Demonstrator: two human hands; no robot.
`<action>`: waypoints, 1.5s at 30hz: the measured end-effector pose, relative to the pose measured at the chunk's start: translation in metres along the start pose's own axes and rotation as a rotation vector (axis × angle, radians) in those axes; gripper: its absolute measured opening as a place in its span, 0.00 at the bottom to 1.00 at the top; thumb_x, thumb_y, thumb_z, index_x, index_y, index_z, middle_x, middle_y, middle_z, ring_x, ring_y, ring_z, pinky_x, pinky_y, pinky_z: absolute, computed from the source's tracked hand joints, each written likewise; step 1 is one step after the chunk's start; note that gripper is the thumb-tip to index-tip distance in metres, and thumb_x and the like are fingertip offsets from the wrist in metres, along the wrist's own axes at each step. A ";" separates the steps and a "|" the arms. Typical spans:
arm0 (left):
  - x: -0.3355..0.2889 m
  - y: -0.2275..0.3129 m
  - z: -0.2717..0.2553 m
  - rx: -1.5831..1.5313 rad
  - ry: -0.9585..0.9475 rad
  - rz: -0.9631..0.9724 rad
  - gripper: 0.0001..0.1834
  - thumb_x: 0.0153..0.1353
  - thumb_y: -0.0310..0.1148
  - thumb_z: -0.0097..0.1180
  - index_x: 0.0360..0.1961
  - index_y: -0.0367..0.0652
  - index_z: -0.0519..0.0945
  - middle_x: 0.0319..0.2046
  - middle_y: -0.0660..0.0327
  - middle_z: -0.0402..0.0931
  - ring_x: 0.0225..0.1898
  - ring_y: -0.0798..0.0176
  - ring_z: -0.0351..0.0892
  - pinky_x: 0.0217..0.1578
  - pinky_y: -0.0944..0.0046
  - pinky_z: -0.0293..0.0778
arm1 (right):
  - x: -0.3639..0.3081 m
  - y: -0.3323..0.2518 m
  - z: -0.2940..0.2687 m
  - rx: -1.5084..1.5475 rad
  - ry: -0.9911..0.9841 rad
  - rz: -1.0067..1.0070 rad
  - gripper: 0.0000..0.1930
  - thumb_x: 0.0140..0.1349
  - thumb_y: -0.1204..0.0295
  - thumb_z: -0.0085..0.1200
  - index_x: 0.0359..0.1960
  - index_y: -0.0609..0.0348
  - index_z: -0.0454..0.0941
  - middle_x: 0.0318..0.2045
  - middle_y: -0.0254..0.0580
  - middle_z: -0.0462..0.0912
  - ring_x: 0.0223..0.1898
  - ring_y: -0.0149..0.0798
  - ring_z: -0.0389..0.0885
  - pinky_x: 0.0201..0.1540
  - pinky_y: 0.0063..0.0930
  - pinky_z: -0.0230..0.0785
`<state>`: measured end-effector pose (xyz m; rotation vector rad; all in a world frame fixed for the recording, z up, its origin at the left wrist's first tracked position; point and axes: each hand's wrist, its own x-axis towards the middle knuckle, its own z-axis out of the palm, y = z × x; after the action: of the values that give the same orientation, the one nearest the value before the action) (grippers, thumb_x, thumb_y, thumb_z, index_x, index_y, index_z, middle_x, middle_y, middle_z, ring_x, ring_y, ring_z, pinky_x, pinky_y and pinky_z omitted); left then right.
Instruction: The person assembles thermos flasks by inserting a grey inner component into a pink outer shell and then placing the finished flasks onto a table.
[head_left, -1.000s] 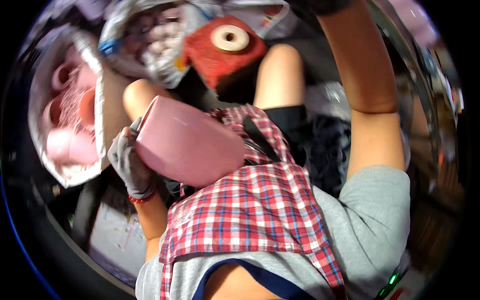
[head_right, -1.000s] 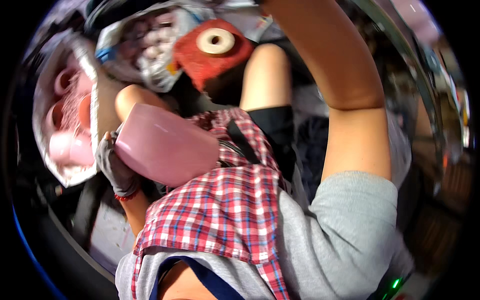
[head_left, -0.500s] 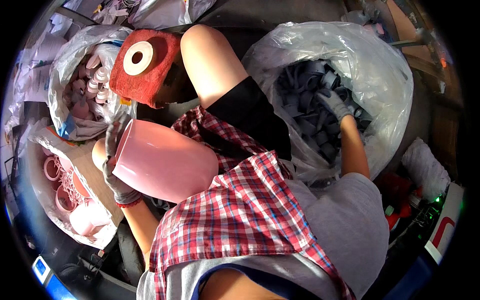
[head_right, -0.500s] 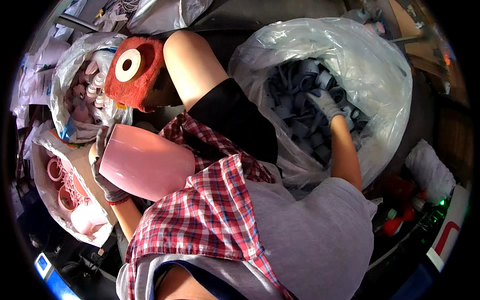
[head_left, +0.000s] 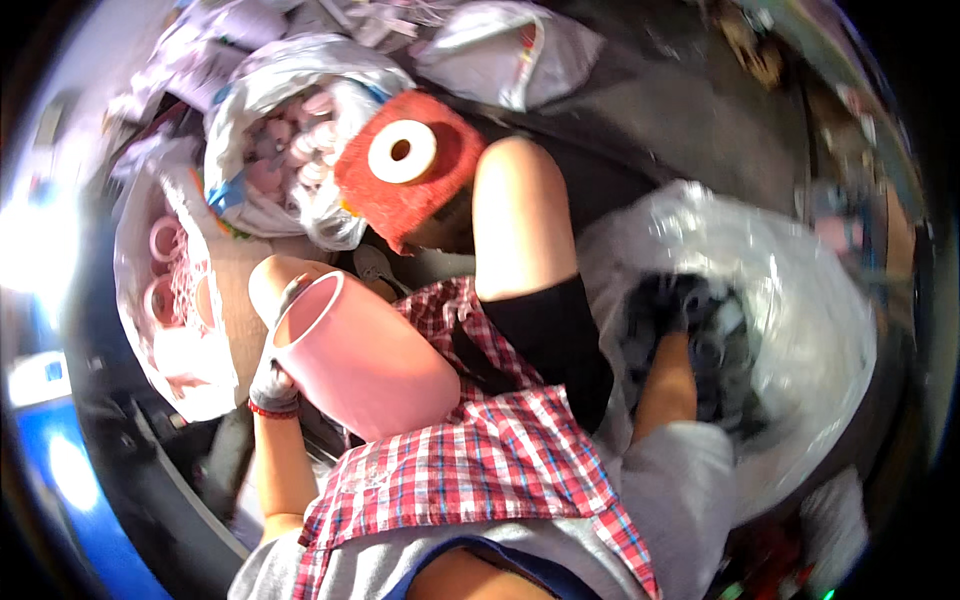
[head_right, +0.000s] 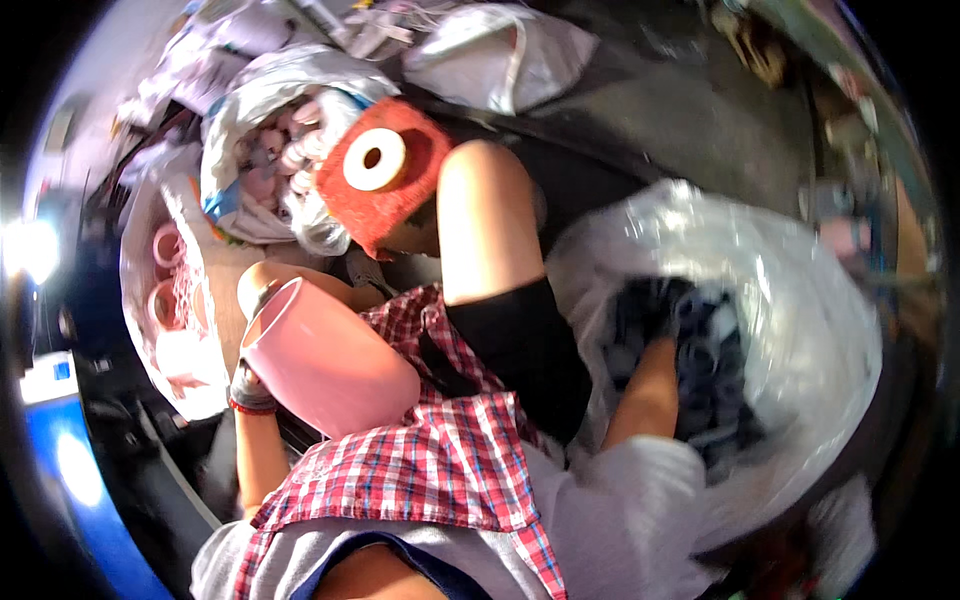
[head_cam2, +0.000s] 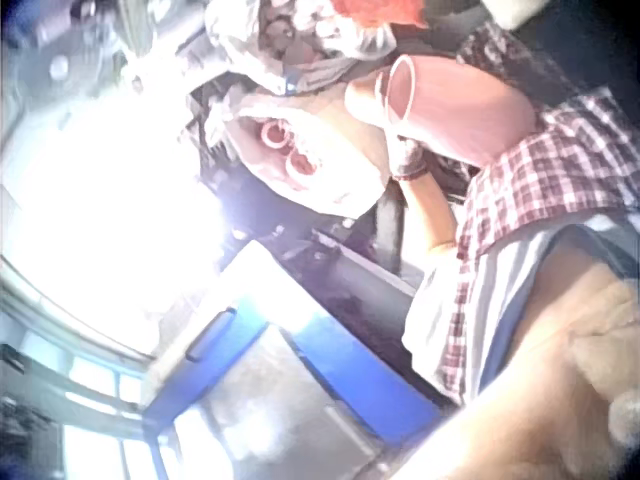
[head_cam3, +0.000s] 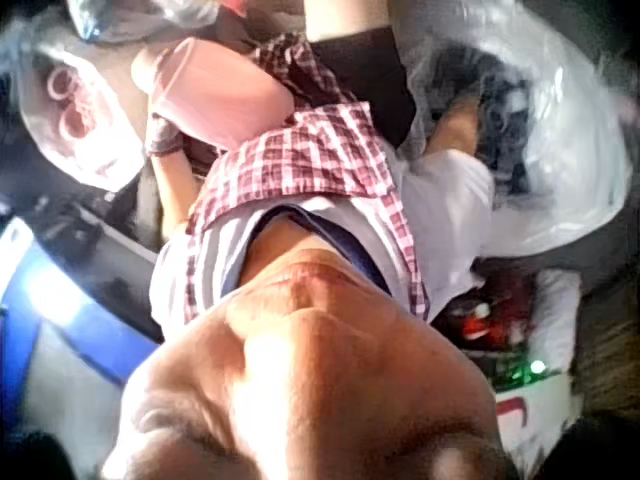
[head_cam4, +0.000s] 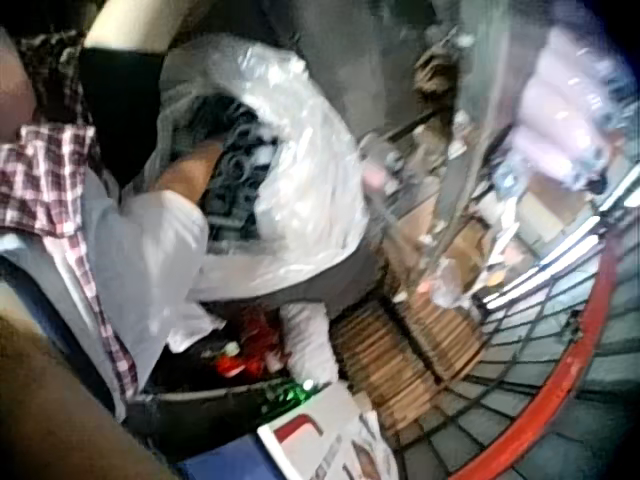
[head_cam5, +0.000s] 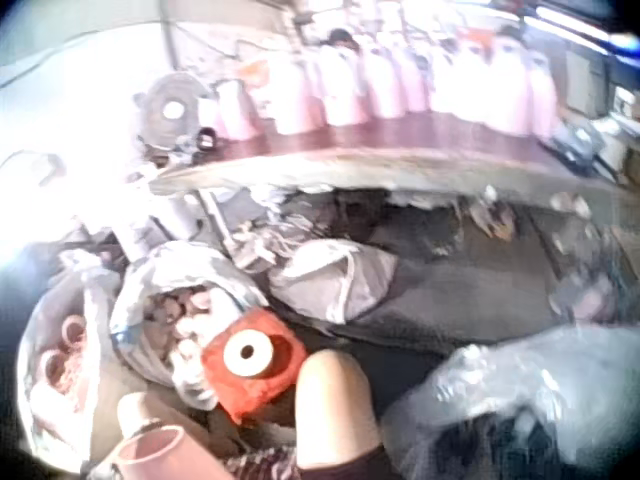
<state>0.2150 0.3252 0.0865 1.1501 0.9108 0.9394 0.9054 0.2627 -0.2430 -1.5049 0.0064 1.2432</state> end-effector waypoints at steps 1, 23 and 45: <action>0.018 0.010 0.025 -0.036 0.031 0.086 0.62 0.39 0.60 0.68 0.66 0.35 0.50 0.64 0.52 0.56 0.64 0.55 0.57 0.62 0.56 0.56 | 0.001 -0.004 0.003 -0.011 0.003 -0.026 0.23 0.58 0.61 0.54 0.53 0.58 0.72 0.47 0.44 0.78 0.47 0.44 0.76 0.52 0.34 0.66; 0.038 -0.006 0.071 0.009 0.000 0.236 0.71 0.25 0.55 0.77 0.67 0.36 0.47 0.64 0.53 0.53 0.66 0.57 0.52 0.65 0.58 0.48 | -0.263 -0.197 0.200 -1.035 -0.212 -0.651 0.28 0.63 0.59 0.46 0.60 0.64 0.65 0.55 0.42 0.71 0.52 0.35 0.70 0.53 0.29 0.64; 0.023 -0.018 0.090 -0.087 0.018 0.265 0.70 0.27 0.52 0.77 0.67 0.34 0.47 0.64 0.53 0.51 0.67 0.56 0.47 0.64 0.59 0.44 | -0.394 -0.147 0.438 -0.950 -1.282 -0.543 0.48 0.42 0.46 0.67 0.58 0.72 0.65 0.55 0.49 0.72 0.55 0.36 0.70 0.59 0.30 0.60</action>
<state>0.3091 0.3149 0.0817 1.2076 0.7346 1.1944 0.5248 0.4007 0.2091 -0.9940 -1.9014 1.5931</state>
